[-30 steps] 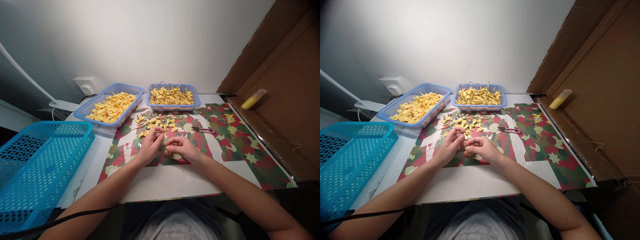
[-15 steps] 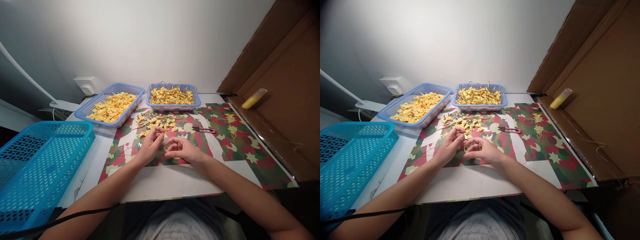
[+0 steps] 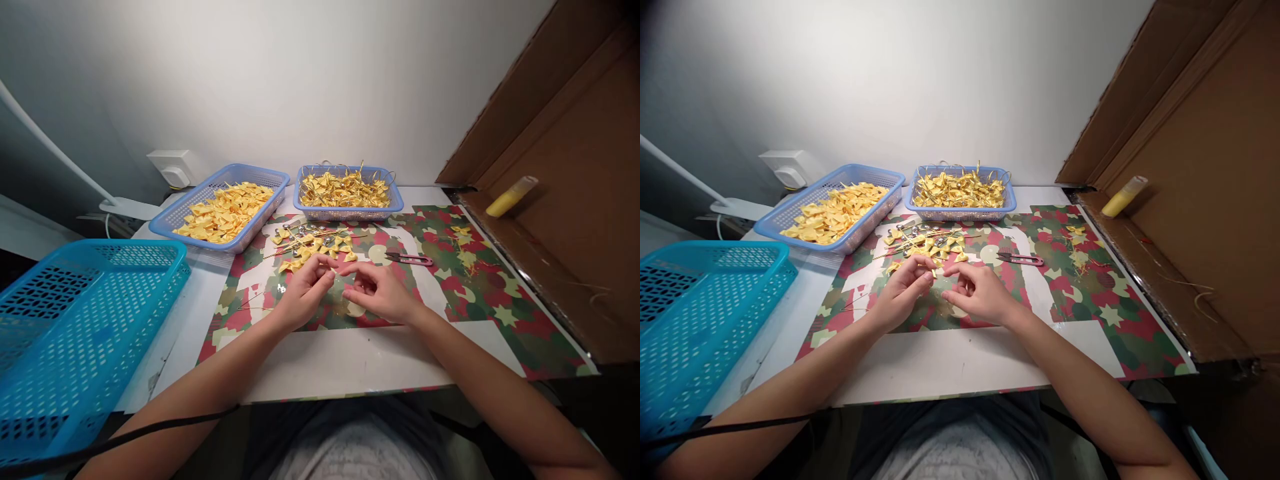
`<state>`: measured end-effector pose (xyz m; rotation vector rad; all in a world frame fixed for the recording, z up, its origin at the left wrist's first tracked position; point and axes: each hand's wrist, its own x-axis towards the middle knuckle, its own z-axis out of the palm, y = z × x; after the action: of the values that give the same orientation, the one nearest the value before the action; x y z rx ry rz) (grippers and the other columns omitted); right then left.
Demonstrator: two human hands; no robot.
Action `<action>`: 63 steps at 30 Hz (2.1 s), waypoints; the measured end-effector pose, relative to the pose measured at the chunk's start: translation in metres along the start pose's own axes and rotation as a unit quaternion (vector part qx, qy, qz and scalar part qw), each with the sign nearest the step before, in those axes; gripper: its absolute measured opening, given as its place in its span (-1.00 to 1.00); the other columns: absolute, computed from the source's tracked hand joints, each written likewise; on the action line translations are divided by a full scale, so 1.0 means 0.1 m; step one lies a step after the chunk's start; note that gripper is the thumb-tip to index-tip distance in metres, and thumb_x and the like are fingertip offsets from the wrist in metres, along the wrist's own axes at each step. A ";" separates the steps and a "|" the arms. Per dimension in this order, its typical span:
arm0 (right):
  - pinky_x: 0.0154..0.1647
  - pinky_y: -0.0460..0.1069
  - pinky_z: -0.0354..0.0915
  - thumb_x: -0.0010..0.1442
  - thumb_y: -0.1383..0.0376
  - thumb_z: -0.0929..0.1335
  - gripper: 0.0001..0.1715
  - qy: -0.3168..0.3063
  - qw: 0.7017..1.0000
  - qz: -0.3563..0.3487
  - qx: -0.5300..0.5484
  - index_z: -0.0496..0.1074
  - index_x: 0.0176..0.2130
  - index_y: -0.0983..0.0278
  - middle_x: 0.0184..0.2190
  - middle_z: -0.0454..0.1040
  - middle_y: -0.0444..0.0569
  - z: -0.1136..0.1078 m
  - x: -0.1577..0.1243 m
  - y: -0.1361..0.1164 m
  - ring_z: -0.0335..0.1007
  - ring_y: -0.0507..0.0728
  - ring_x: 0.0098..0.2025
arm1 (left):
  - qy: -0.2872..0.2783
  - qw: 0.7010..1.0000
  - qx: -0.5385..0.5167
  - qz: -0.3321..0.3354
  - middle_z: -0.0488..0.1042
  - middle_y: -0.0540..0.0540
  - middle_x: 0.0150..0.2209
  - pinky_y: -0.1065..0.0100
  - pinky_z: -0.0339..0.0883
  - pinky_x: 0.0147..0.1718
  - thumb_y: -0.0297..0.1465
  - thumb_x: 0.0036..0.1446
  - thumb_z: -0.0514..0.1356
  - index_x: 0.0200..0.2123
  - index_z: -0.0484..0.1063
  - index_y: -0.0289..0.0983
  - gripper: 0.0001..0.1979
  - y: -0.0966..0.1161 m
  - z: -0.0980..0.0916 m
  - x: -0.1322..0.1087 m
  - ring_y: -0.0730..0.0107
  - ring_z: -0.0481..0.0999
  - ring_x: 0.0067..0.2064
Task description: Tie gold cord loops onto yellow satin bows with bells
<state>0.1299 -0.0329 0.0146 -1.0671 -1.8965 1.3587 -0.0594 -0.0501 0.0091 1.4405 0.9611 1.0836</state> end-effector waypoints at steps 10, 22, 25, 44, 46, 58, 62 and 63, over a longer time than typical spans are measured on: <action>-0.60 -0.11 -0.03 0.03 0.19 0.40 -0.74 -0.077 0.977 0.045 0.196 0.41 -0.53 0.32 -0.67 0.24 -0.22 0.20 0.11 0.00 0.05 -0.08 -0.62 | -0.001 1.000 0.024 0.007 0.16 0.10 -0.52 0.45 0.03 -0.52 -0.25 0.26 0.05 -0.19 0.25 -0.23 -0.82 -0.02 0.01 0.01 0.50 0.12 -0.52; -0.68 -0.14 -0.18 -0.13 0.32 0.33 -0.82 -0.067 0.943 0.136 0.297 0.49 -0.63 0.36 -0.64 0.20 -0.20 0.16 0.10 -0.04 -0.10 -0.14 -0.66 | 0.050 0.995 0.089 -0.012 0.15 0.08 -0.50 0.42 0.03 -0.50 -0.33 0.26 0.00 -0.21 0.24 -0.22 -0.89 -0.03 -0.01 0.03 0.47 0.14 -0.50; -0.68 -0.15 -0.17 -0.15 0.33 0.33 -0.81 -0.071 0.938 0.138 0.311 0.49 -0.65 0.38 -0.62 0.19 -0.20 0.15 0.10 -0.05 -0.09 -0.15 -0.67 | 0.054 0.994 0.092 -0.011 0.16 0.09 -0.50 0.43 0.04 -0.50 -0.34 0.26 -0.01 -0.22 0.23 -0.22 -0.90 -0.04 -0.01 0.04 0.47 0.14 -0.50; -0.69 -0.16 -0.25 -0.17 0.34 0.31 -0.83 -0.126 0.899 0.226 0.353 0.41 -0.66 0.39 -0.74 -0.02 -0.28 0.12 0.10 -0.01 -0.20 -0.13 -0.68 | 0.064 0.989 0.128 -0.026 0.06 0.15 -0.57 0.44 -0.03 -0.56 -0.35 0.26 -0.02 -0.23 0.20 -0.22 -0.92 -0.08 -0.06 0.08 0.50 0.05 -0.56; -0.69 -0.17 -0.25 -0.18 0.33 0.32 -0.85 -0.132 0.889 0.241 0.367 0.40 -0.66 0.39 -0.71 0.01 -0.26 0.11 0.10 -0.01 -0.21 -0.13 -0.66 | 0.064 0.988 0.142 -0.024 0.08 0.14 -0.57 0.44 -0.01 -0.54 -0.36 0.26 -0.02 -0.23 0.21 -0.22 -0.92 -0.08 -0.06 0.08 0.49 0.07 -0.55; -0.69 -0.19 -0.20 -0.14 0.34 0.30 -0.87 -0.169 0.825 0.296 0.450 0.35 -0.62 0.38 -0.61 0.10 -0.21 0.09 0.08 -0.04 -0.21 -0.13 -0.63 | 0.078 0.976 0.202 -0.002 0.16 0.12 -0.55 0.42 0.07 -0.49 -0.37 0.27 -0.03 -0.24 0.23 -0.21 -0.91 -0.09 -0.06 0.08 0.49 0.15 -0.53; -0.69 -0.20 -0.19 -0.11 0.36 0.30 -0.88 -0.172 0.817 0.296 0.464 0.36 -0.59 0.39 -0.59 0.14 -0.19 0.09 0.08 -0.03 -0.21 -0.13 -0.63 | 0.083 0.973 0.214 0.006 0.18 0.12 -0.53 0.43 0.07 -0.50 -0.38 0.27 -0.03 -0.23 0.23 -0.21 -0.92 -0.07 -0.07 0.08 0.49 0.15 -0.53; -0.69 -0.20 -0.19 -0.11 0.36 0.30 -0.88 -0.173 0.815 0.296 0.466 0.36 -0.59 0.39 -0.59 0.13 -0.19 0.09 0.08 -0.03 -0.21 -0.13 -0.63 | 0.086 0.972 0.219 0.007 0.17 0.12 -0.54 0.43 0.07 -0.51 -0.38 0.27 -0.03 -0.23 0.23 -0.21 -0.92 -0.06 -0.07 0.08 0.49 0.15 -0.54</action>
<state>0.1177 -0.0315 0.0145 -0.9075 -0.7834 2.5862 -0.0643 -0.0397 0.0040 1.7264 1.3791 1.0618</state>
